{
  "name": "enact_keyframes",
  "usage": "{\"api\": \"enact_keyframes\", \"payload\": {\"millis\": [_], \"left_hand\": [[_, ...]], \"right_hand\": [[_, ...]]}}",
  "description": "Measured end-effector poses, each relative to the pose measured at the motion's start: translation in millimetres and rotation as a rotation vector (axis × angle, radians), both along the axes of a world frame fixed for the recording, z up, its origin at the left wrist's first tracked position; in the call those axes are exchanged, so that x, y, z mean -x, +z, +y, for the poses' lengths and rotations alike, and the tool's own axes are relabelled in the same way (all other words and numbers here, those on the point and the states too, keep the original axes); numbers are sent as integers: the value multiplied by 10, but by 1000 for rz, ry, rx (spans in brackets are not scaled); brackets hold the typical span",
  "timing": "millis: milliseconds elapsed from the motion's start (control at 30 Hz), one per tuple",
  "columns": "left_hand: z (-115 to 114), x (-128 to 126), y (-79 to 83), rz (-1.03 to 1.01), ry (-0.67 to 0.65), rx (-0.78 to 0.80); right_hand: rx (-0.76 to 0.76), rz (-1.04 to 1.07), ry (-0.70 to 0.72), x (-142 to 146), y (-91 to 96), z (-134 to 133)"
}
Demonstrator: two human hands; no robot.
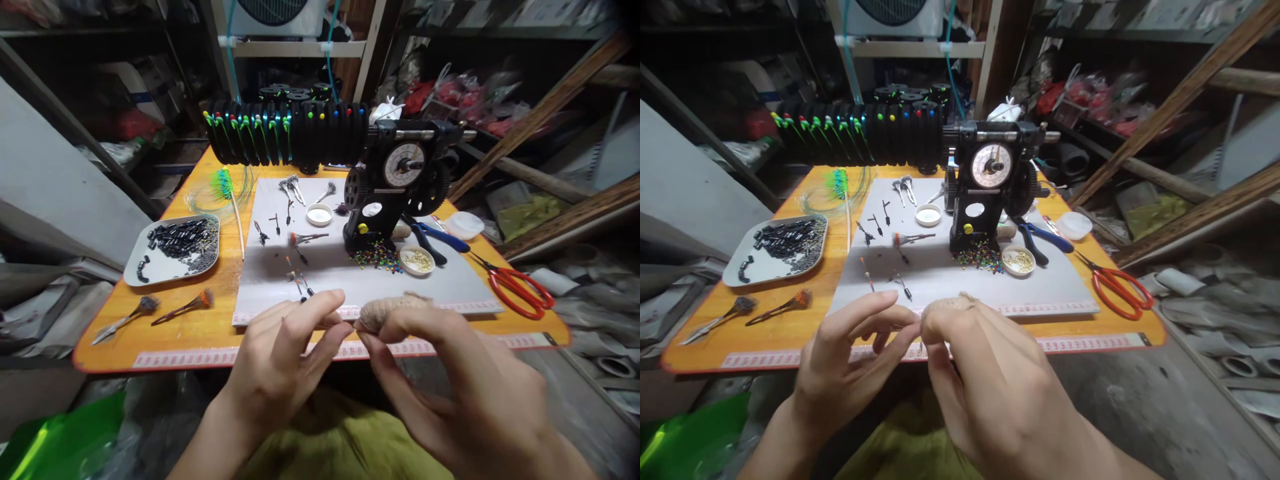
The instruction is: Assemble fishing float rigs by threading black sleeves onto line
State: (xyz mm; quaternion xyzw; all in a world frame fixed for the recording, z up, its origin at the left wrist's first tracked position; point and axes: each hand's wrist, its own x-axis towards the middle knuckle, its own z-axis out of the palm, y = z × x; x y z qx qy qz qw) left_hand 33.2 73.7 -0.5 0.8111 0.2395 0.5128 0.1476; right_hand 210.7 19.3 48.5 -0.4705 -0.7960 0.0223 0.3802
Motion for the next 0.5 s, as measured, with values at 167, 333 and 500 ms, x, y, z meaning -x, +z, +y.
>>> {"api": "enact_keyframes", "payload": {"millis": [167,333,500], "left_hand": [[59,180,127,191,-40,-105],[-12,205,201,67,-18,35],[-140,217,217,-102,9,208]], "right_hand": [[44,14,20,-15,-2,63],[239,488,85,110,-26,81],[192,900,197,219,-109,136]]}}
